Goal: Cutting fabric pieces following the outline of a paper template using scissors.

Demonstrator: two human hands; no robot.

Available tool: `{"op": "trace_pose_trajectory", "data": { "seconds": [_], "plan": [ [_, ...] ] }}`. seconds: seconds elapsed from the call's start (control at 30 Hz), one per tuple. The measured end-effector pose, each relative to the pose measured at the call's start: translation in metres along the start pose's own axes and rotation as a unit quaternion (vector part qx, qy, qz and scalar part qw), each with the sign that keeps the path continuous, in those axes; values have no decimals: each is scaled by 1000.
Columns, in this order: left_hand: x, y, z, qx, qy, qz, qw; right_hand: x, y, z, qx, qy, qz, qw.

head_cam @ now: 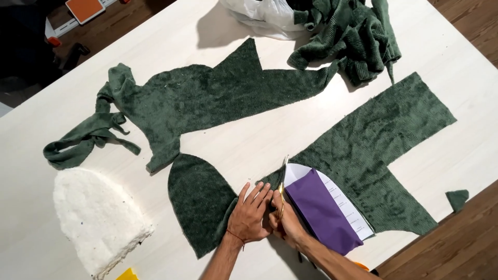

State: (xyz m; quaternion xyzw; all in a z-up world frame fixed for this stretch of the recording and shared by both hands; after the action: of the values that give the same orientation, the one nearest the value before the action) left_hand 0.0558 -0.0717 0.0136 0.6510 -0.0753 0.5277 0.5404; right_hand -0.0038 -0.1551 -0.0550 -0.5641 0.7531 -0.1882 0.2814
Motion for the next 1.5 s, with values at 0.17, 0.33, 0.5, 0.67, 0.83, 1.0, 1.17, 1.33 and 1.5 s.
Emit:
{"op": "trace_pose_trajectory", "data": {
  "seconds": [0.17,0.33,0.5,0.67,0.83,1.0,1.17,1.33,1.5],
  "plan": [
    [-3,-2,-2,2,-11,12,1000,-3,-10,-3,11,-8,3,1000],
    [-4,-3,-3,-3,4,7,1000,-4,-13,-3,21,2,-1,1000],
    [-2,-1,-2,-5,-4,3,1000,-4,-21,-4,10,-8,37,999],
    [-7,-4,-3,-1,-12,9,1000,-4,-15,0,27,-11,26,999],
    [0,1,0,-4,-6,1,1000,-4,-28,-3,28,-9,25,999],
    [-7,-7,-2,-2,20,57,998,-9,-37,-12,40,-57,26,997],
    [-2,-26,20,25,58,110,992,8,10,-35,46,-134,-35,989],
    [34,-30,62,84,69,181,977,34,41,-80,37,-211,-85,973],
    [30,-16,99,143,75,49,986,107,70,-90,31,-229,-140,963]
  ]
}}
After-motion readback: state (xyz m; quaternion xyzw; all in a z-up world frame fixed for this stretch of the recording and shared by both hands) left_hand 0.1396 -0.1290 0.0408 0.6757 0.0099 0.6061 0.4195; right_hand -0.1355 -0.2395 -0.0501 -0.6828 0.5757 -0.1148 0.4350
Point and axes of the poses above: each hand's wrist, its own z-axis towards the middle knuckle, its own x-axis out of the back of the hand, y = z × x, the point moved 9 cm from there along z, towards the middle knuckle, and after that the axes turned 11 degrees about -z, right-handed, at the moved point
